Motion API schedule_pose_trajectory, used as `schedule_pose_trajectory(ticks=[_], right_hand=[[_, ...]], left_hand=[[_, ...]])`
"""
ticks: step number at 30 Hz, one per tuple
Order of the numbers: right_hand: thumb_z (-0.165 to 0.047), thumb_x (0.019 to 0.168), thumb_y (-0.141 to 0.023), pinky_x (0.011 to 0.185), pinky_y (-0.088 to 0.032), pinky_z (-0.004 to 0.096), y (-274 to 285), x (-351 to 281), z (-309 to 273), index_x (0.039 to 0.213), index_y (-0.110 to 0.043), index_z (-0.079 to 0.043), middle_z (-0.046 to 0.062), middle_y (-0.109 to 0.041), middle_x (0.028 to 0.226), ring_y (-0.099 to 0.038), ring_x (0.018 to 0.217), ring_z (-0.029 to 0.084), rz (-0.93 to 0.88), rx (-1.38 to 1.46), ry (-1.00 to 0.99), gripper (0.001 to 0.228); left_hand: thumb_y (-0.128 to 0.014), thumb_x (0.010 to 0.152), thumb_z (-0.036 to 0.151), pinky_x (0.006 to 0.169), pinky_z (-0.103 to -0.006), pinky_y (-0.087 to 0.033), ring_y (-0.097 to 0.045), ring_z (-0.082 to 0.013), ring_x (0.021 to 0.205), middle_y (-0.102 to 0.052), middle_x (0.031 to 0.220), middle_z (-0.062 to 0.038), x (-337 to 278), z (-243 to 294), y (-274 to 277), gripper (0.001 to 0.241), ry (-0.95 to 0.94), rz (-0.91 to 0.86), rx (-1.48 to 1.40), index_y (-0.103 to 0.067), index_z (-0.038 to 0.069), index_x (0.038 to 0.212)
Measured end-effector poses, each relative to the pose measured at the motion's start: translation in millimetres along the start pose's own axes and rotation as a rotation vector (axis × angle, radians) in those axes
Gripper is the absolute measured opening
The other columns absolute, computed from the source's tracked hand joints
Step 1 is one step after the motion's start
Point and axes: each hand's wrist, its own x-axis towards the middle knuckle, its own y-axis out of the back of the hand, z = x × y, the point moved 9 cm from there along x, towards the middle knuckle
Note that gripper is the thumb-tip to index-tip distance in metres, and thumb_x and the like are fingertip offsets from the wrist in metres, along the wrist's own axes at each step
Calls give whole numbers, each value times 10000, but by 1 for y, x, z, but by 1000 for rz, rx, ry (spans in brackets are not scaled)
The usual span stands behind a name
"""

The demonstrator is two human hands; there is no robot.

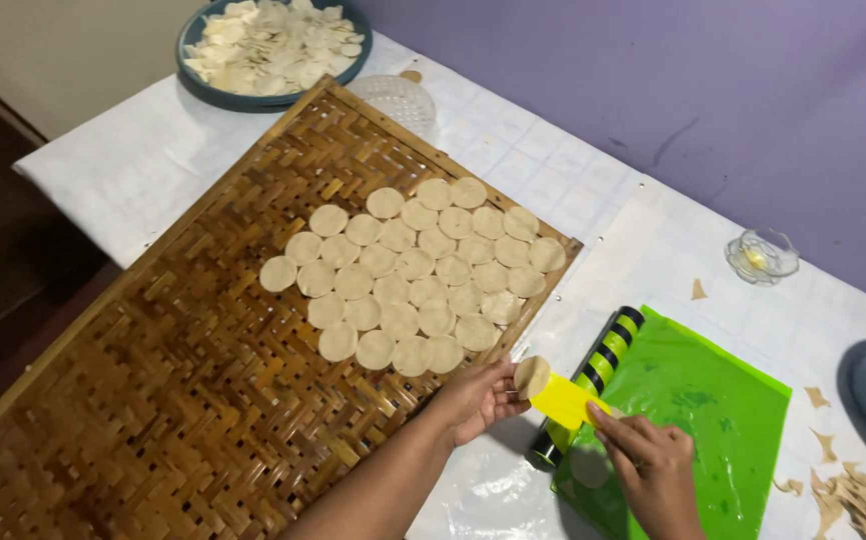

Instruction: Rolling out dough and cutting it into small circular discs for snacks.

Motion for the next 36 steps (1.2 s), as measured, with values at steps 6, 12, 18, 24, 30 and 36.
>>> schedule_pose_trajectory(ticks=[6,12,18,24,30,36], right_hand=[[-399,852,-704,926,-453,395,-15,-5,-46,1169,-736,-498,-132,-687,771,-604,637,112,16,-469,-57,333],[-420,876,-719,852,-458,326,-35,-2,-42,1182,-727,-503,-112,-728,752,-577,567,73,-35,-485,-134,317],[-359,840,-774,865,-444,290,-50,-18,7,1198,-697,-579,-188,-714,782,-590,632,13,-6,-459,-148,427],[-387,883,-704,484,-330,136,-80,-30,66,1220,-660,-558,-152,-746,683,-583,465,-38,-74,-534,-60,381],[-550,904,-598,647,-511,152,-116,-61,149,1364,-475,-670,-220,-762,832,-701,696,-41,-229,-687,-185,492],[-555,941,-539,623,-499,119,-97,-72,152,1305,-525,-697,-180,-787,861,-704,638,-39,-255,-610,-358,391]], left_hand=[[-709,934,40,594,-191,-539,-624,-95,683,-701,871,-70,-3,29,56,140,-319,319,550,-723,-7,1066],[-690,981,168,465,-157,-463,-552,-41,556,-751,795,-3,-90,165,25,107,-439,680,1043,-769,165,1054],[-696,949,142,786,-341,-616,-694,-173,820,-762,1075,-86,-112,314,72,125,-783,991,1272,-773,138,1048],[-728,894,152,701,-321,-574,-704,-183,749,-782,937,-41,-58,377,93,176,-928,853,1378,-786,114,1056],[-726,928,241,799,-421,-562,-717,-258,819,-785,983,-28,-9,385,105,175,-593,987,1528,-806,246,1083],[-701,892,128,805,-420,-566,-710,-284,813,-786,999,-23,7,400,123,190,-722,1091,1541,-833,213,998]])
